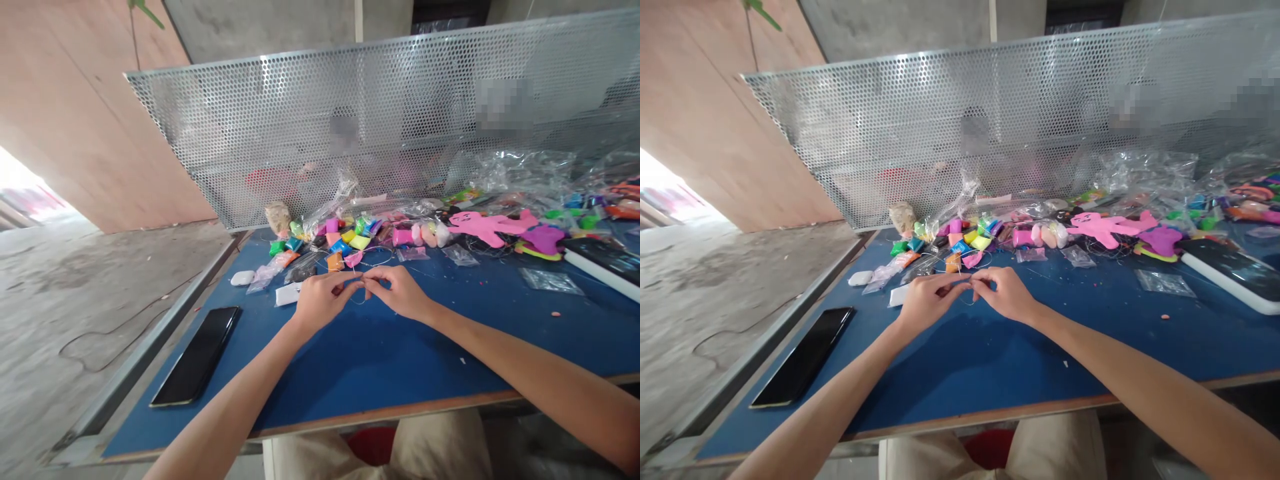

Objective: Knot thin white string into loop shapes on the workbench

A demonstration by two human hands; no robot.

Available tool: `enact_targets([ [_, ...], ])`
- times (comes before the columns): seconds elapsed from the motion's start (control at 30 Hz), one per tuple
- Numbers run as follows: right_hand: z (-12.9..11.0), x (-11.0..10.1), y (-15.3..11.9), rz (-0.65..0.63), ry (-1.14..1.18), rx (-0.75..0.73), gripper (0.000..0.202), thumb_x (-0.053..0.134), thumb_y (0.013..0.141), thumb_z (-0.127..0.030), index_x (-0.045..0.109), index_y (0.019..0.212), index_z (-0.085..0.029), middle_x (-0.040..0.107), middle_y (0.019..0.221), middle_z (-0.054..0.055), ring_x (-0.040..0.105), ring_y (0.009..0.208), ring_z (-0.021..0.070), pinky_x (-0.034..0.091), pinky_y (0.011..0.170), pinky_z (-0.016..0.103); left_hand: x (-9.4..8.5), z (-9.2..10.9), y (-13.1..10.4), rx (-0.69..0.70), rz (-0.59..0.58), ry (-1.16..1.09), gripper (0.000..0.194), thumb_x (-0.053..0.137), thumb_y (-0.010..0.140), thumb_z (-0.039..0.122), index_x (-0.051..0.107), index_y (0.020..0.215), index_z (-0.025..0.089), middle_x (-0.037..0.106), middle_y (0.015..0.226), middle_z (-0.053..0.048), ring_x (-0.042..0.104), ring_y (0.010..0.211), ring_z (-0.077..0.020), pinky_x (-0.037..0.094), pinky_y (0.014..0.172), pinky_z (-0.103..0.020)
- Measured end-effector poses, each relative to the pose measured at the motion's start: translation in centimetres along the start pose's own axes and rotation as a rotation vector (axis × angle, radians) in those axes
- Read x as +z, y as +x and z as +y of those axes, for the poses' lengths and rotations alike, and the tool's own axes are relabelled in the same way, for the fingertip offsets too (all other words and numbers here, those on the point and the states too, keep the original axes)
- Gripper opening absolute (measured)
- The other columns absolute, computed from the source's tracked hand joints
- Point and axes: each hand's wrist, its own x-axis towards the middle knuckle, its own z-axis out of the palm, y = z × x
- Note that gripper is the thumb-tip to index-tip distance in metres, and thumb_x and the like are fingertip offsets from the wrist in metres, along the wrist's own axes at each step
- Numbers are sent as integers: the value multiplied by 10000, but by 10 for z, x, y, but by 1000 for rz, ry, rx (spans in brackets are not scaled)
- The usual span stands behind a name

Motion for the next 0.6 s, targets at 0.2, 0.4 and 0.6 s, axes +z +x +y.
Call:
enact_targets([
  [0.2,-1,5,-2,26,-77,-11,189,563,953,-262,689,819,-219,721,756,3,634,774,187,440,736,295,3,-1,1,-20,8,-22,319,561,952,456,776,1025,233,612,593,11,512,549,-106,375,583,-226],
  [0.4,2,9,0,30,-147,35,136,559,948,-268,666,882,-215,684,747,6,604,727,171,427,681,271,3,3,2,-103,-81,140,318,495,976,479,718,1050,265,659,669,14,559,562,-131,310,556,-245],
  [0.6,1,7,0,1,-200,37,136,563,937,-257,644,836,-215,658,730,-6,578,698,154,420,711,268,-1,2,4,-122,-218,177,374,342,1036,437,666,967,263,685,693,10,606,600,-152,283,568,-250],
])
